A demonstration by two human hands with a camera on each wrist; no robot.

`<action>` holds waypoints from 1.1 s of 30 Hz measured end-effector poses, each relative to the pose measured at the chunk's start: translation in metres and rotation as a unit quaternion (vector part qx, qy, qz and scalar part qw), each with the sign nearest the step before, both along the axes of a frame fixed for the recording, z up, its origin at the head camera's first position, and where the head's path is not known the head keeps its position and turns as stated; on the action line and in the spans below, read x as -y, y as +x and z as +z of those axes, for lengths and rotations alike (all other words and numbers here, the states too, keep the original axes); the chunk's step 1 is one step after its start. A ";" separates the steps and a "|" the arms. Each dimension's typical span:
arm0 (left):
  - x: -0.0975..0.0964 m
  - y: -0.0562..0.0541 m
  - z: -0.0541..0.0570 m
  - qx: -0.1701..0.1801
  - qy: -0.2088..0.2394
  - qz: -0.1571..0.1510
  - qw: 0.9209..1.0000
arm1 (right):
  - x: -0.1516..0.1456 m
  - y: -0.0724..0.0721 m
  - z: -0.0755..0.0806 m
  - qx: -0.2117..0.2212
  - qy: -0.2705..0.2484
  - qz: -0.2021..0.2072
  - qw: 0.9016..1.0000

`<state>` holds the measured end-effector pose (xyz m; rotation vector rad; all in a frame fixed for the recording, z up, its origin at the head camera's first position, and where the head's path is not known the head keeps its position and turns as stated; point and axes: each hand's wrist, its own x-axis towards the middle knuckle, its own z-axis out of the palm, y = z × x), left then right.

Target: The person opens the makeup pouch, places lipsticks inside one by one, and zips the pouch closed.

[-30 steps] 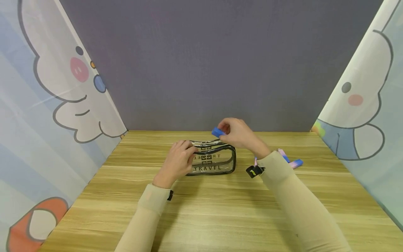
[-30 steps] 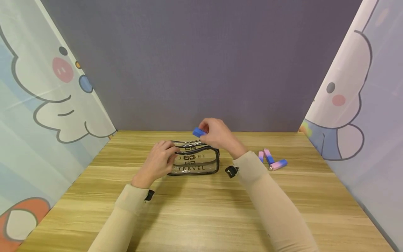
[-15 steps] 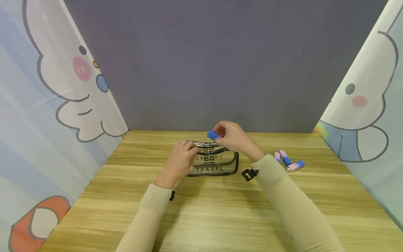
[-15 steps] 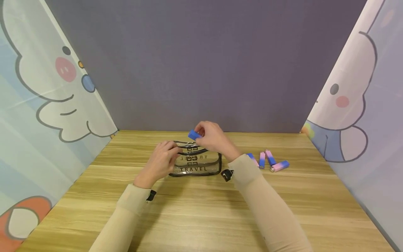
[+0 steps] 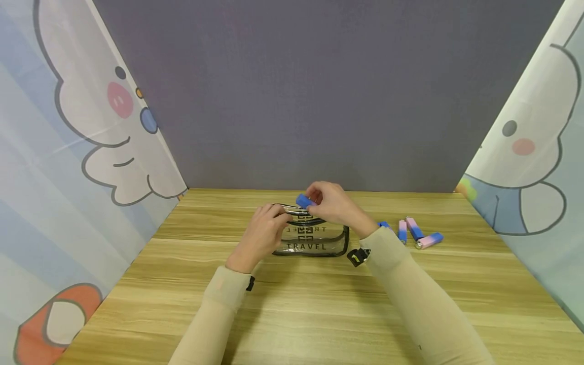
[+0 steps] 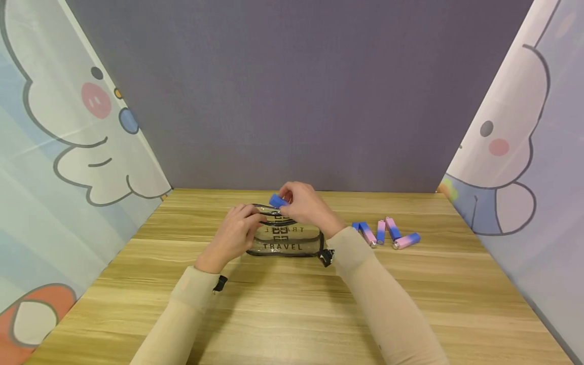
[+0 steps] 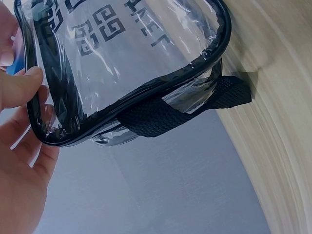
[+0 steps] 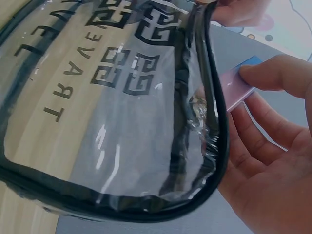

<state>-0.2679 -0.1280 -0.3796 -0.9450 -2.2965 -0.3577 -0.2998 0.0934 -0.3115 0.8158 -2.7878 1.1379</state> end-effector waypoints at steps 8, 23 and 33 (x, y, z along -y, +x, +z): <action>0.001 0.000 -0.001 -0.001 0.000 0.005 1.000 | 0.002 -0.002 -0.008 0.004 0.017 0.015 1.000; -0.001 0.003 0.001 0.003 -0.002 0.009 1.000 | 0.012 0.001 -0.011 -0.033 0.119 0.018 0.992; -0.001 0.003 0.002 0.004 -0.002 0.013 1.000 | 0.016 0.001 -0.008 -0.035 0.150 0.021 0.988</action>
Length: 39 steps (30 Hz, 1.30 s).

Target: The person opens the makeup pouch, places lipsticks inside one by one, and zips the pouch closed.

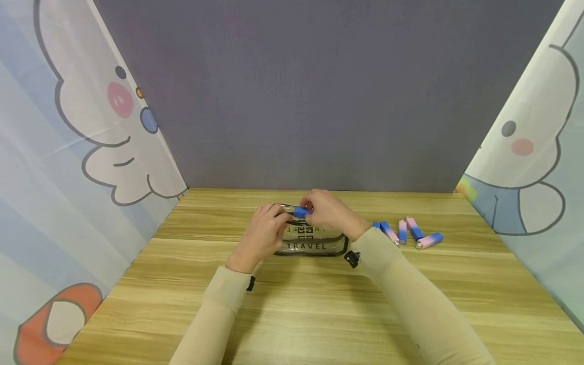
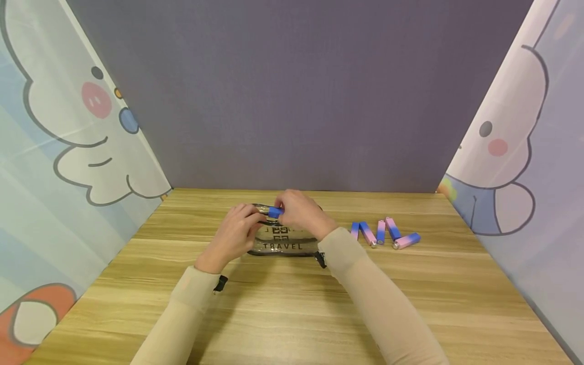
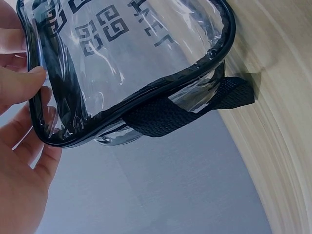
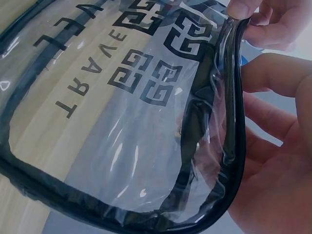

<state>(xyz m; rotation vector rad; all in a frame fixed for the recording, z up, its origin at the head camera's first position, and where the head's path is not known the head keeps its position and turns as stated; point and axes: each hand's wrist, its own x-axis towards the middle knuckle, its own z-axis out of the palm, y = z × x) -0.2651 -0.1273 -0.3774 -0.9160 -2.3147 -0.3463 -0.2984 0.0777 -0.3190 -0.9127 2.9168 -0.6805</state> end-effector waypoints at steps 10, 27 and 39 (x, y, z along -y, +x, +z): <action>0.001 -0.002 -0.001 -0.003 0.003 -0.004 1.000 | 0.001 0.003 0.003 -0.007 0.016 -0.002 1.000; 0.001 -0.002 -0.001 0.002 -0.003 -0.003 1.000 | -0.011 0.010 0.021 -0.011 0.020 0.000 1.000; 0.001 0.000 0.000 0.016 -0.005 0.003 1.000 | -0.034 0.011 0.018 -0.036 0.030 -0.008 0.999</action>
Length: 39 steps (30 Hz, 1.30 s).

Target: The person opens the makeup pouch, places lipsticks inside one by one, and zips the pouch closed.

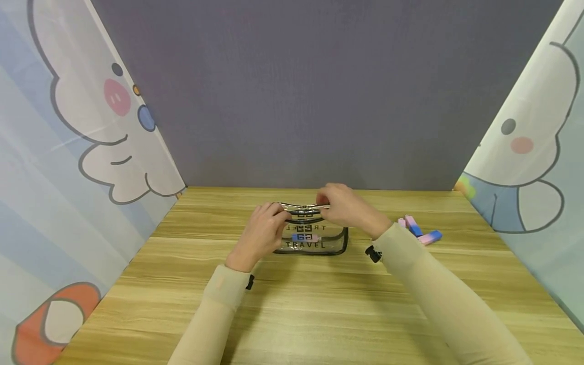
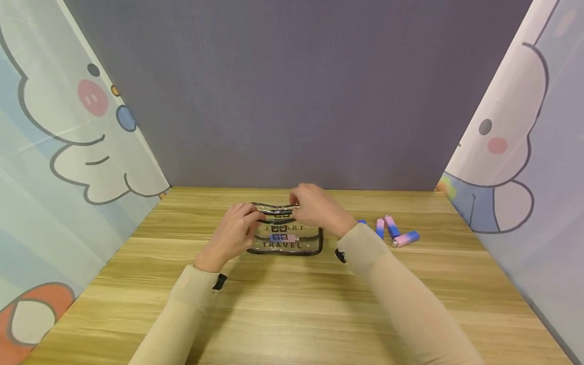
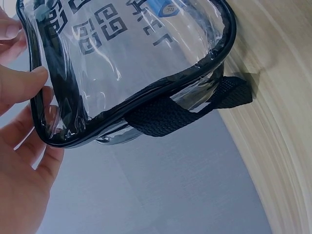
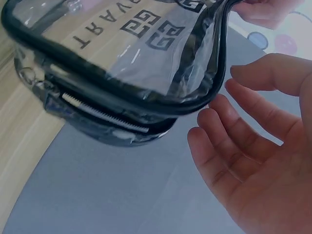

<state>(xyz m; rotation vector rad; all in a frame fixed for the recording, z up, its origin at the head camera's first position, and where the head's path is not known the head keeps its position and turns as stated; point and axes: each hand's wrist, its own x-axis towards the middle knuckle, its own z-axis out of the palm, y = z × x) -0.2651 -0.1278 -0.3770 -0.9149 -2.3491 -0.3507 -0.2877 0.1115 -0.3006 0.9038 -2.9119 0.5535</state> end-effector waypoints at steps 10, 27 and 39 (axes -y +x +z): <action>0.000 -0.001 0.000 -0.004 -0.006 -0.001 1.000 | -0.027 -0.001 -0.001 -0.019 -0.005 -0.025 0.999; 0.000 0.001 0.001 -0.002 -0.004 0.001 1.000 | -0.067 -0.006 -0.026 0.002 -0.007 -0.101 0.995; 0.001 0.002 0.001 -0.007 -0.001 0.000 1.000 | -0.089 -0.013 -0.044 0.041 0.008 -0.133 0.990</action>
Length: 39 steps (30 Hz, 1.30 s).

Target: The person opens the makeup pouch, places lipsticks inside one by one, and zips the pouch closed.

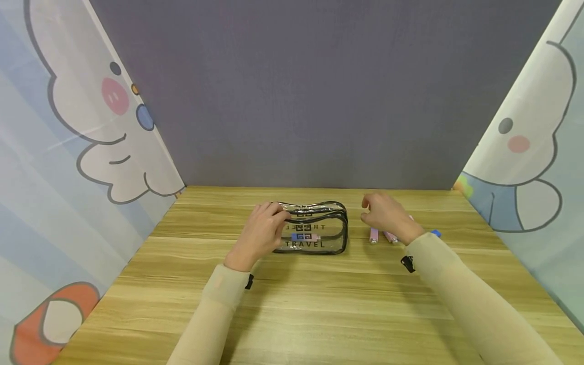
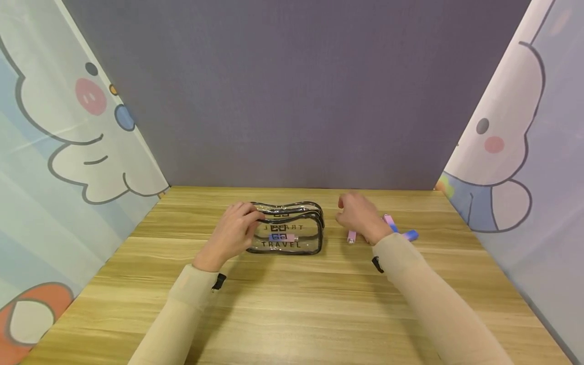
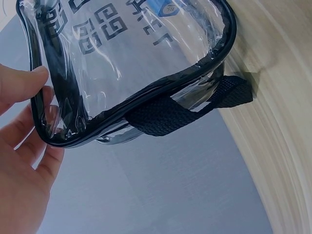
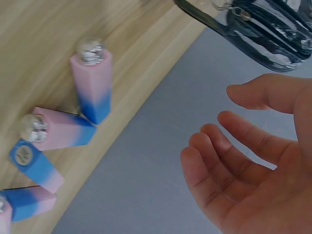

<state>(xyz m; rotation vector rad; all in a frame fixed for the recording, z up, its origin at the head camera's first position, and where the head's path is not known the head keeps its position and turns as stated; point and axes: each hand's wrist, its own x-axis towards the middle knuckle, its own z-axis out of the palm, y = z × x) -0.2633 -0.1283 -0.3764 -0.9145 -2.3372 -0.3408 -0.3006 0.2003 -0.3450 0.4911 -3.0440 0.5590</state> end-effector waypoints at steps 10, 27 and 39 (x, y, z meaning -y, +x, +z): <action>0.000 0.000 0.000 0.005 -0.008 0.006 1.000 | -0.010 -0.001 -0.018 0.021 0.010 -0.024 0.999; 0.000 -0.001 0.000 0.011 -0.008 0.009 1.000 | -0.016 -0.009 -0.047 0.039 0.013 -0.053 0.998; 0.000 -0.002 -0.001 0.007 -0.007 0.008 1.000 | -0.014 -0.007 -0.054 0.071 -0.007 -0.077 0.995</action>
